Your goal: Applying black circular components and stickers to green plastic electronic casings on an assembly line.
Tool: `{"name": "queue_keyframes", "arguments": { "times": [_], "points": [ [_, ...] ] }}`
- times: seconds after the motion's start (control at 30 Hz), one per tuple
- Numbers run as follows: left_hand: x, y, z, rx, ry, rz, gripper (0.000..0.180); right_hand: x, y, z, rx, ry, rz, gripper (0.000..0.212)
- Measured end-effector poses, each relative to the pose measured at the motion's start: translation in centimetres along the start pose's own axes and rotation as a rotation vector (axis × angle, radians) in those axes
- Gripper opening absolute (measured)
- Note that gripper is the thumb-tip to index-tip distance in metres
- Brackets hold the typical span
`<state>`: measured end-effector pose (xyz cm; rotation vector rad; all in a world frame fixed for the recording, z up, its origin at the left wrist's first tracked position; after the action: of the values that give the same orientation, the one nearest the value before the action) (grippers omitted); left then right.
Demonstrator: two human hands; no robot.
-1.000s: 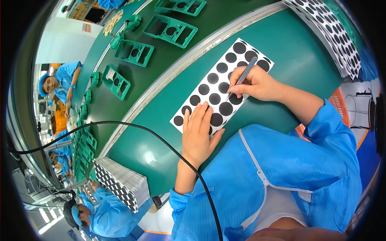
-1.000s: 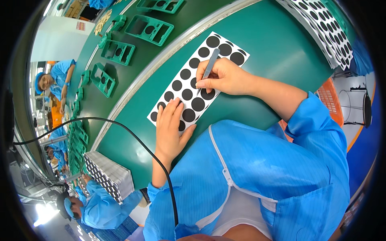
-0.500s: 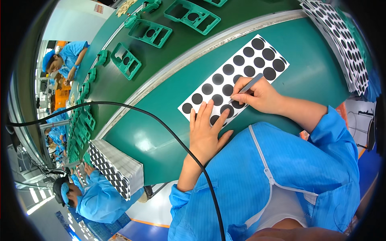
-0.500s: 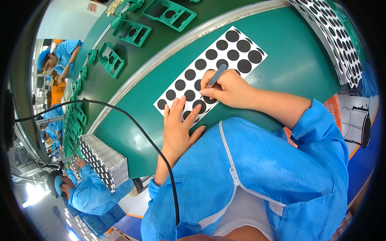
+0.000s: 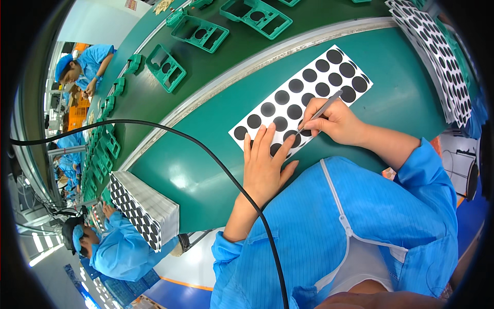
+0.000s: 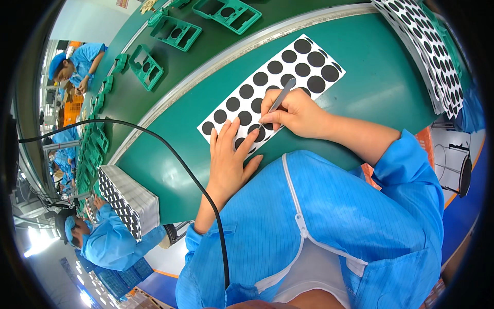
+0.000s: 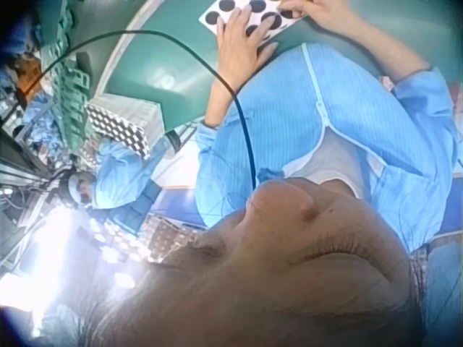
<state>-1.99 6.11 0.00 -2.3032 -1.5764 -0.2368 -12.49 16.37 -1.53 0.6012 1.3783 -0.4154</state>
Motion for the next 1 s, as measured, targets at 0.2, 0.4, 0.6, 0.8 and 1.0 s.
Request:
{"name": "queue_keyframes", "arguments": {
  "times": [0.2,0.4,0.6,0.8,1.0],
  "points": [
    [-0.2,0.1,0.1,-0.005,0.005,-0.008,0.050,0.1,-0.1,-0.5,0.087,-0.036,-0.064,0.004],
    [-0.1,0.1,0.0,0.012,-0.005,-0.002,0.049,-0.4,0.0,0.1,0.047,0.099,-0.074,0.004],
    [-0.2,0.3,0.0,0.011,-0.002,-0.003,0.049,-0.1,0.0,0.1,0.066,0.026,-0.068,0.005],
    [-0.2,0.5,0.0,0.021,0.002,0.001,0.051,-0.1,0.1,0.2,0.063,0.073,-0.067,0.005],
    [-1.4,0.7,-0.1,0.118,0.093,-0.067,0.066,-0.1,-0.1,0.1,0.046,0.058,-0.047,0.005]
  ]
}}
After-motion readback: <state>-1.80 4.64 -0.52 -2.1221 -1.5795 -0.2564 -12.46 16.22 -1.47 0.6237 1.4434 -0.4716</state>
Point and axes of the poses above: each hand's wrist, its own y-axis away from the middle knuckle, its own z-axis out of the palm, x = y × z, the point moved 8 cm from there along -y, towards the middle knuckle, and after that the axes turned 10 degrees about z, right-handed, at the moved point
